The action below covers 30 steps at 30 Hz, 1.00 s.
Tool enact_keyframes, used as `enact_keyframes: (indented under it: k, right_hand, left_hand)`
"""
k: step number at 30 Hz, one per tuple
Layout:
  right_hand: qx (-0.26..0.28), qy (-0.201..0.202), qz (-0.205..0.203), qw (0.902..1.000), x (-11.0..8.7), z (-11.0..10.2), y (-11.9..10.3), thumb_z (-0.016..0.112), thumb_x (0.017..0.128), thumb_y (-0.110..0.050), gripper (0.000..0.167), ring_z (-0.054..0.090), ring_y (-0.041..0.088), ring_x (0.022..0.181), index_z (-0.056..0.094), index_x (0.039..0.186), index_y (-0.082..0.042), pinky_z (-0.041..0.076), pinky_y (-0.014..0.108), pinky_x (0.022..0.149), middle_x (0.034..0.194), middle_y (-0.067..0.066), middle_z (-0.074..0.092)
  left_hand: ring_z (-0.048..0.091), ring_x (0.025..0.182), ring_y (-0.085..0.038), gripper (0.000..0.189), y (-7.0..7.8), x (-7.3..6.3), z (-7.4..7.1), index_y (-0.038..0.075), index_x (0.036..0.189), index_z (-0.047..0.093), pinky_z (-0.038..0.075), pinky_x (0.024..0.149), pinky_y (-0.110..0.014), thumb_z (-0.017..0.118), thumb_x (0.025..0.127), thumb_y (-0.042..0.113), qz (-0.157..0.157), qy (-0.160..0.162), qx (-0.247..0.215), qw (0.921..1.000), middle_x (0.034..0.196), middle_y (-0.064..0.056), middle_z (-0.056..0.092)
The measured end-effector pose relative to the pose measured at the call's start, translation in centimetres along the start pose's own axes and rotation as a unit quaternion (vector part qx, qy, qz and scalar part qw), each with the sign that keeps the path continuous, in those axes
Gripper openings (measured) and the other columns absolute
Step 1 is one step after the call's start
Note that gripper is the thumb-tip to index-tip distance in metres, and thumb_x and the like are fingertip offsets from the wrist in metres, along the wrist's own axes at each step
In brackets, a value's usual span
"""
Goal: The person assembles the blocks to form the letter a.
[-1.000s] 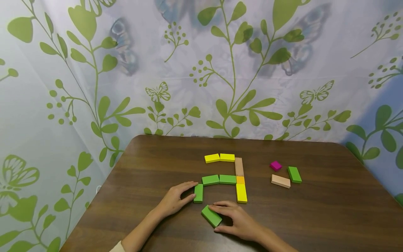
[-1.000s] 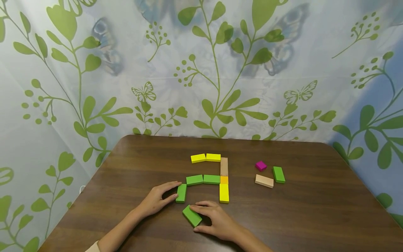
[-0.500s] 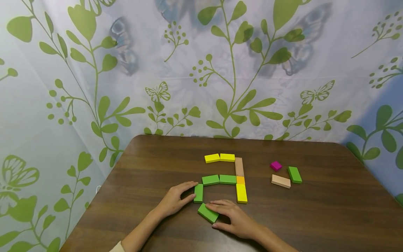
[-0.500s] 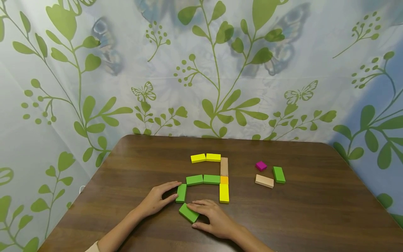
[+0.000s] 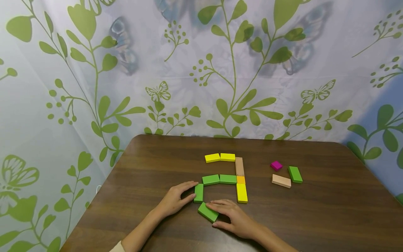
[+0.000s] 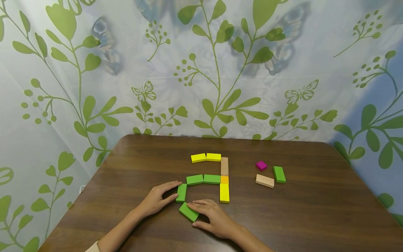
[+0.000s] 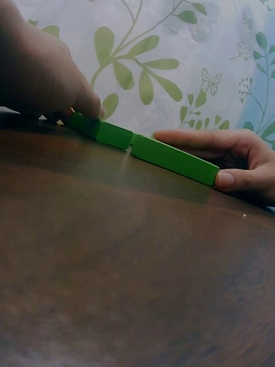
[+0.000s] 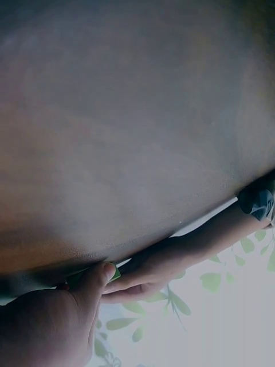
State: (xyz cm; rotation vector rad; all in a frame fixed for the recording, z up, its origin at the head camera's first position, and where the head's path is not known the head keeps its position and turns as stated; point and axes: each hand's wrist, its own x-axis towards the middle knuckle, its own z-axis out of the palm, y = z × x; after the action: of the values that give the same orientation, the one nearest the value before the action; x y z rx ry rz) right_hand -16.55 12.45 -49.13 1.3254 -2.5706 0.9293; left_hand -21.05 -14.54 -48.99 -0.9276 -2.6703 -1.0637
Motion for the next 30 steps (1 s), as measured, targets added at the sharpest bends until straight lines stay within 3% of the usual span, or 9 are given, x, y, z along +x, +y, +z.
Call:
enact_keyframes:
  k: [22, 30]
  right_hand:
    - [-0.01, 0.002, -0.008, 0.9999, 0.08, 0.01, -0.04, 0.057, 0.091, -0.035, 0.052, 0.045, 0.016, 0.12, 0.044, 0.139, -0.02, 0.042, 0.047, 0.09, 0.134, -0.005, 0.048]
    - [-0.009, -0.011, 0.014, 0.9998, -0.02, 0.15, 0.1, 0.056, 0.091, -0.039, 0.056, 0.043, 0.016, 0.121, 0.04, 0.141, -0.021, 0.04, 0.048, 0.092, 0.136, -0.006, 0.046]
  left_hand:
    - [0.045, 0.122, -0.017, 0.045, 0.05, -0.01, -0.15, 0.016, 0.132, 0.053, 0.04, 0.097, -0.04, 0.053, 0.093, 0.039, -0.003, -0.004, -0.002, 1.0, 0.132, -0.003, 0.052]
    - [0.045, 0.122, -0.017, 0.045, 0.13, -0.03, -0.1, 0.017, 0.132, 0.053, 0.04, 0.097, -0.041, 0.053, 0.093, 0.04, -0.012, -0.007, -0.002, 0.9999, 0.132, -0.003, 0.052]
